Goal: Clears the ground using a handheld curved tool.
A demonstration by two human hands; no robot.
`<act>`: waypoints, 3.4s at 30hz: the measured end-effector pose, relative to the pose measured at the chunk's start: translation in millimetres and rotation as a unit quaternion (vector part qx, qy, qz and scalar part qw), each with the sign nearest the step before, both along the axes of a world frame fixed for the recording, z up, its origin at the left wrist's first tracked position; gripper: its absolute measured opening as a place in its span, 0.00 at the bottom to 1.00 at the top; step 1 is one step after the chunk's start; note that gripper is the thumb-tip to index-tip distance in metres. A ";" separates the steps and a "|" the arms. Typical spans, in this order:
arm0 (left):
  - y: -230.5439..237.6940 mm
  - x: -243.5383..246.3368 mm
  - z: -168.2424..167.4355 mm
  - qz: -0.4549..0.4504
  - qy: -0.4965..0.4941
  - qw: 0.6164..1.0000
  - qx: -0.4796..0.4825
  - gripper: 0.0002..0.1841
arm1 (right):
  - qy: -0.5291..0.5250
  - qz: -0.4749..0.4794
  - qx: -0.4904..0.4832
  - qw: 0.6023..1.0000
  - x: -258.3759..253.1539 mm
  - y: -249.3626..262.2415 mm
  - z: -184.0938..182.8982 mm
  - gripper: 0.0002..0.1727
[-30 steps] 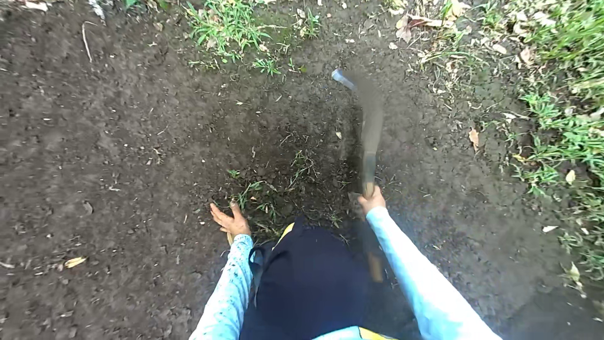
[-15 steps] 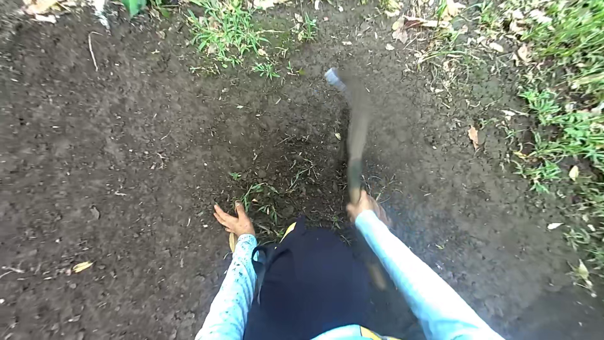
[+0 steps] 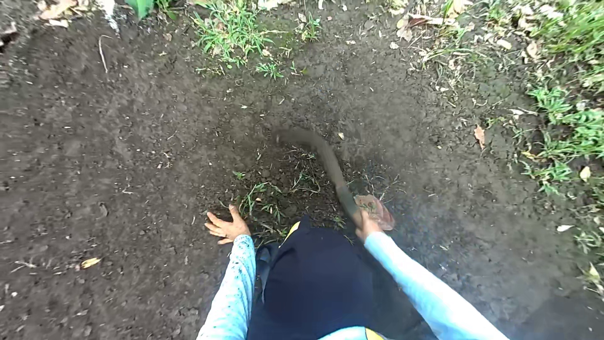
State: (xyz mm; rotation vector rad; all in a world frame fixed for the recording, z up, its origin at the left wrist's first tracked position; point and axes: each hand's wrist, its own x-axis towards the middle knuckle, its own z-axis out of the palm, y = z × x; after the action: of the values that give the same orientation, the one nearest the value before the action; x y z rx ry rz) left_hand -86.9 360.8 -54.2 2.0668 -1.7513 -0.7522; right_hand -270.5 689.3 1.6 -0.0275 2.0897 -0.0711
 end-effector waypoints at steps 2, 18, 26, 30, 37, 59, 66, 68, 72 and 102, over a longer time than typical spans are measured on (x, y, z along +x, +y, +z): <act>2.6 -5.4 0.8 -0.003 0.009 1.000 0.014 0.43 | -0.035 0.058 0.045 0.997 18.6 38.4 5.9 0.43; -58.0 -50.5 -2.1 -0.152 -0.010 0.988 -0.032 0.45 | -0.140 -0.325 -0.280 0.892 67.6 -31.9 -11.0 0.30; -53.3 -188.6 29.2 -0.490 -0.004 0.871 -0.038 0.36 | 0.024 -0.432 -0.247 0.867 -16.5 -12.5 19.6 0.25; -62.0 -228.4 56.4 -0.368 0.103 0.924 -0.016 0.31 | -0.074 -0.115 -0.073 0.988 76.0 37.6 -11.4 0.41; -69.6 -58.1 77.4 -0.152 0.079 0.985 -0.009 0.35 | 0.021 -0.239 -0.169 0.956 32.4 5.5 20.1 0.43; -2.9 12.2 -2.9 -0.053 0.051 0.997 0.003 0.34 | -0.037 -0.088 -0.041 0.995 62.0 68.4 -3.4 0.44; 1.0 9.2 3.5 -0.037 0.063 0.997 0.007 0.34 | -0.004 -0.213 -0.072 0.974 39.6 29.4 4.5 0.45; 0.3 3.1 2.6 -0.033 0.066 0.997 0.001 0.34 | -0.046 -0.146 -0.038 0.987 46.8 54.4 0.4 0.45; 5.5 -0.1 4.2 -0.047 0.076 0.996 -0.007 0.34 | 0.007 -0.171 -0.085 0.982 9.4 58.5 20.5 0.43; 13.7 5.1 -2.6 -0.064 0.078 0.995 -0.014 0.36 | 0.004 -0.178 -0.163 0.970 -27.0 -69.1 21.8 0.38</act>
State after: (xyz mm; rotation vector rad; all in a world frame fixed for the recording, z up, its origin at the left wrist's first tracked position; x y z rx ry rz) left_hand -81.8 374.5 -56.8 1.8371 -1.8084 -0.8958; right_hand -297.4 620.2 23.4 0.1495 2.0494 -0.6334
